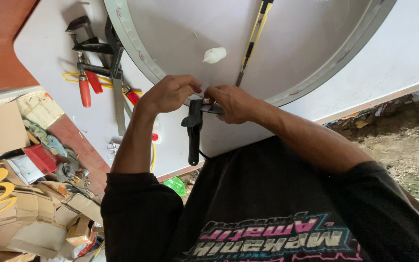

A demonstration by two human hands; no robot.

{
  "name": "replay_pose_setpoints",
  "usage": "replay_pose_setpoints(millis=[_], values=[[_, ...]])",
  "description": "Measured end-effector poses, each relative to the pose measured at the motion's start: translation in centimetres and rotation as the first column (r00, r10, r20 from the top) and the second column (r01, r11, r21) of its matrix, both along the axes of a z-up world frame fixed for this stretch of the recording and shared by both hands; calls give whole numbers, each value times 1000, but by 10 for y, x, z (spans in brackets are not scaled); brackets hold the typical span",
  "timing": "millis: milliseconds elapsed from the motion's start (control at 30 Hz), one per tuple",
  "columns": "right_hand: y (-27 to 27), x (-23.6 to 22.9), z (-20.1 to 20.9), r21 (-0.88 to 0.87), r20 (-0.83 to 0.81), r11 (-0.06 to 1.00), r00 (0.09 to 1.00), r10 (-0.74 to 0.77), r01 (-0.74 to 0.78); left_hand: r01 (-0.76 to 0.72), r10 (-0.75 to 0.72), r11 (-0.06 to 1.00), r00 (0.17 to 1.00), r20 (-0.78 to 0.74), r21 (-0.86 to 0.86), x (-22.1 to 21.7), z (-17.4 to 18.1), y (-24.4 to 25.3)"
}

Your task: The person secures a black cable to the edge of a large circular light fixture using a clamp, applies glue to the cable, and uses a utility knife to trim excess material. The person then repositions the clamp and continues adjusting the cable along the fixture's rim.

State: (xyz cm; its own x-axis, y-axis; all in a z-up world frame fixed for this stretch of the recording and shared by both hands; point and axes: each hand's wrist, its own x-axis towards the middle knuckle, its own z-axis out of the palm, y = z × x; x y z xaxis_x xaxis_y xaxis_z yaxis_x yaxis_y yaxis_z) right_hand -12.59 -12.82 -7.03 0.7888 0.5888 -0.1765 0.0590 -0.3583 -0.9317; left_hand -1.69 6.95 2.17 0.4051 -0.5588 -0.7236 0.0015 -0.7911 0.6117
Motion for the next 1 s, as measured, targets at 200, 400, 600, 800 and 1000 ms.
replay_pose_setpoints(millis=[200, 400, 600, 800, 1000], values=[[4, -3, -8, -83, 54, 996, 999, -4, 9, 237, -196, 913, 969, -153, 331, 1, -20, -29], [2, -4, -12, -5, 68, 997, 995, -73, 73, 349, -300, 851, 936, -183, 393, 1, -52, -31], [-8, -3, 5, 35, 38, 993, 993, -111, 110, 483, -430, 772, 876, -220, 413, 5, -25, -58], [-8, 4, 28, -75, -250, 989, 958, -142, 127, 604, -571, 674, 791, -219, 426, 7, -9, -75], [-3, 3, 16, -87, -288, 987, 945, -154, 134, 614, -595, 659, 779, -198, 435, 5, -29, -64]])
